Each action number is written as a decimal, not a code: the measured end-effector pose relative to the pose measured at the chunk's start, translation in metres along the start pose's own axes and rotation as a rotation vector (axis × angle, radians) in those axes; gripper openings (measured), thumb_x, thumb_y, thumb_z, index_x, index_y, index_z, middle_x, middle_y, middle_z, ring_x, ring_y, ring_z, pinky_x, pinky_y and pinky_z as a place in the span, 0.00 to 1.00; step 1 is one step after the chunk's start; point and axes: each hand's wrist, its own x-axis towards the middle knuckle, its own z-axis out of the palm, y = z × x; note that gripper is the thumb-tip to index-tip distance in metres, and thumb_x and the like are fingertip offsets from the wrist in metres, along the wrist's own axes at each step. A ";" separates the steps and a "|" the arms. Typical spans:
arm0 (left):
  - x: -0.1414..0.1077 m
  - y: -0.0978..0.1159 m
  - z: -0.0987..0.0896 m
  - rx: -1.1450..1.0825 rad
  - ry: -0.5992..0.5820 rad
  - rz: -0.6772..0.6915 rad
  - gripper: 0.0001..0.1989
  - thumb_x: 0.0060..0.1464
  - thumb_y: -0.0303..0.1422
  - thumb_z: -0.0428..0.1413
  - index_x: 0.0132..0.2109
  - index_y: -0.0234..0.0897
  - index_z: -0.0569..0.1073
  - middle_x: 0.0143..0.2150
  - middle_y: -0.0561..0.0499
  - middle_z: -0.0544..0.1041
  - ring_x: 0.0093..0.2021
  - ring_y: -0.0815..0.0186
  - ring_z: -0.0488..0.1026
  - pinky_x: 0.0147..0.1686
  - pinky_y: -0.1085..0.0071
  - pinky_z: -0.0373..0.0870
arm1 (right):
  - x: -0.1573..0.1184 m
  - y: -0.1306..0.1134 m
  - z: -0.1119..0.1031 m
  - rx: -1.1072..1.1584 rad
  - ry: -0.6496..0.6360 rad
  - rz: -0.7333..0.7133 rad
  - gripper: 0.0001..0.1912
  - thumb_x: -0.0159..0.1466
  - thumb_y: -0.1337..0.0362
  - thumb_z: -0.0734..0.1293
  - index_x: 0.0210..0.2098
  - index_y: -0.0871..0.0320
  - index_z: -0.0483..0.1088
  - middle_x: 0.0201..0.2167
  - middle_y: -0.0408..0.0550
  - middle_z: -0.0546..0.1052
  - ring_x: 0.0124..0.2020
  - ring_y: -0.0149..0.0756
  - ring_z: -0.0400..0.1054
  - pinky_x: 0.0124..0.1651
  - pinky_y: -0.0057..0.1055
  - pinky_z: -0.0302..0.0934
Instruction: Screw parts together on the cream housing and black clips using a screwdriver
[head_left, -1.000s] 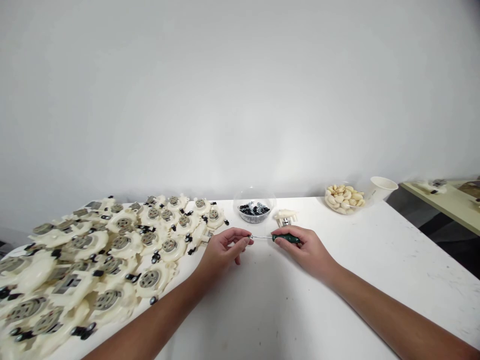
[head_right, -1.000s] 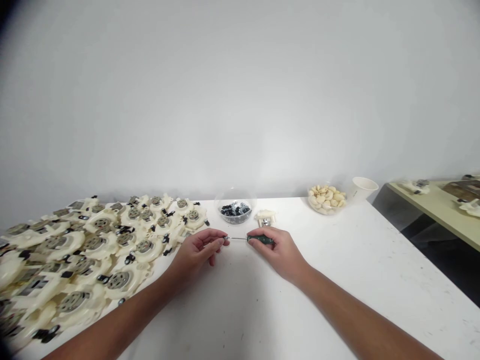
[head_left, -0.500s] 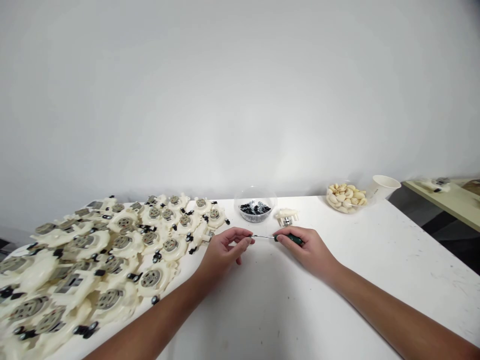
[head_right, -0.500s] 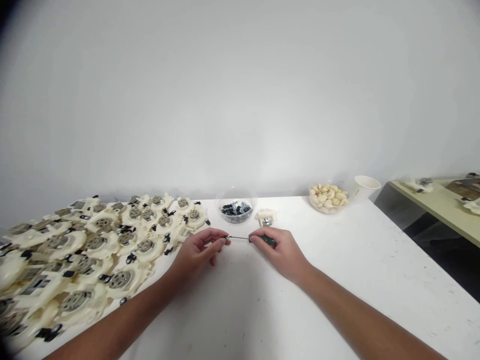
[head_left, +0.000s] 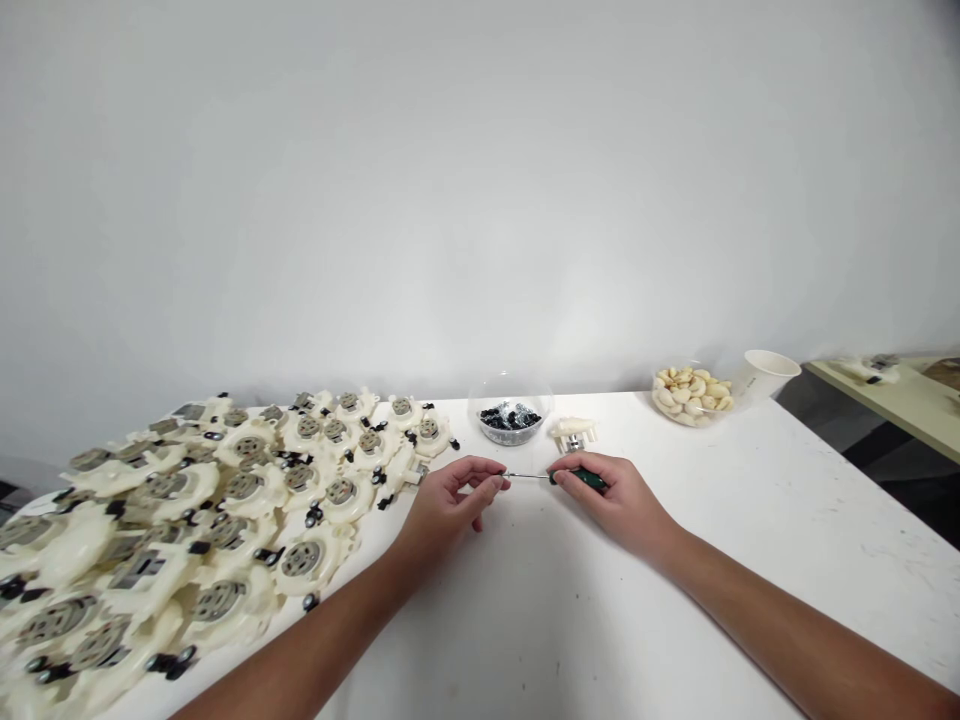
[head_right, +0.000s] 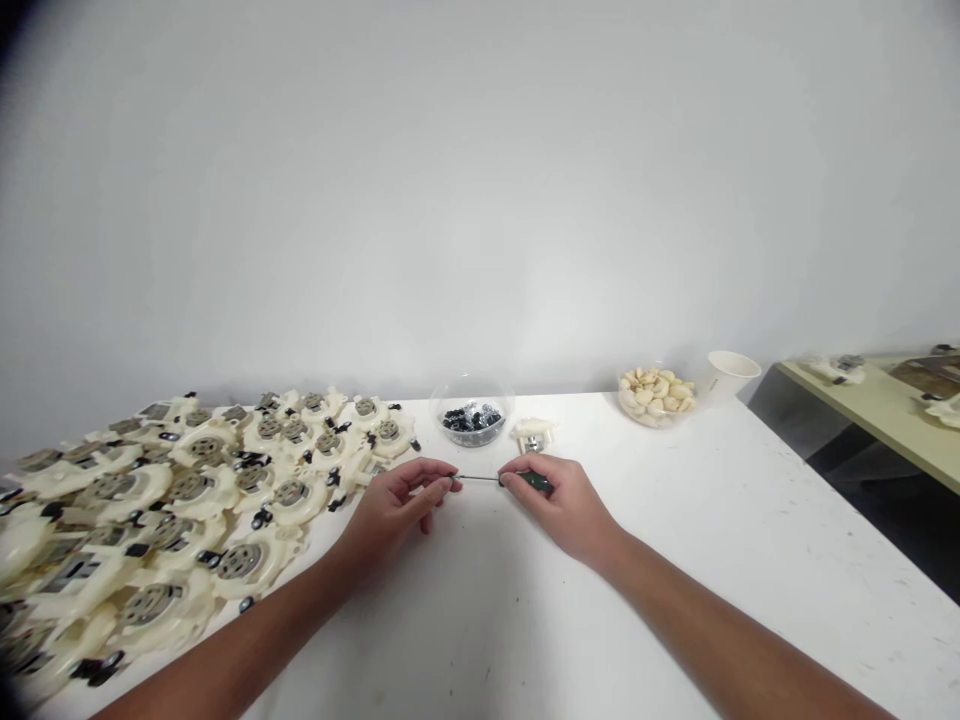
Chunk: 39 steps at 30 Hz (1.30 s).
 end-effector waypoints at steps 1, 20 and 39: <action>0.000 0.000 0.000 0.002 0.002 -0.001 0.16 0.59 0.42 0.61 0.47 0.35 0.79 0.40 0.44 0.84 0.25 0.70 0.70 0.22 0.75 0.71 | 0.000 0.000 0.000 -0.002 -0.002 0.001 0.12 0.70 0.55 0.66 0.43 0.53 0.80 0.39 0.47 0.83 0.40 0.43 0.76 0.40 0.34 0.67; 0.001 0.001 -0.001 0.001 -0.016 -0.012 0.16 0.59 0.42 0.61 0.47 0.35 0.79 0.41 0.45 0.84 0.22 0.72 0.68 0.23 0.74 0.70 | -0.001 0.001 0.002 0.013 -0.032 0.032 0.12 0.65 0.54 0.71 0.44 0.54 0.77 0.32 0.45 0.78 0.28 0.35 0.69 0.29 0.29 0.64; 0.001 0.001 -0.001 0.003 -0.035 -0.025 0.15 0.60 0.41 0.61 0.48 0.36 0.78 0.42 0.45 0.84 0.24 0.73 0.69 0.24 0.76 0.70 | -0.002 0.000 0.000 0.035 -0.015 0.047 0.11 0.67 0.54 0.70 0.43 0.54 0.76 0.31 0.43 0.76 0.28 0.34 0.66 0.30 0.29 0.60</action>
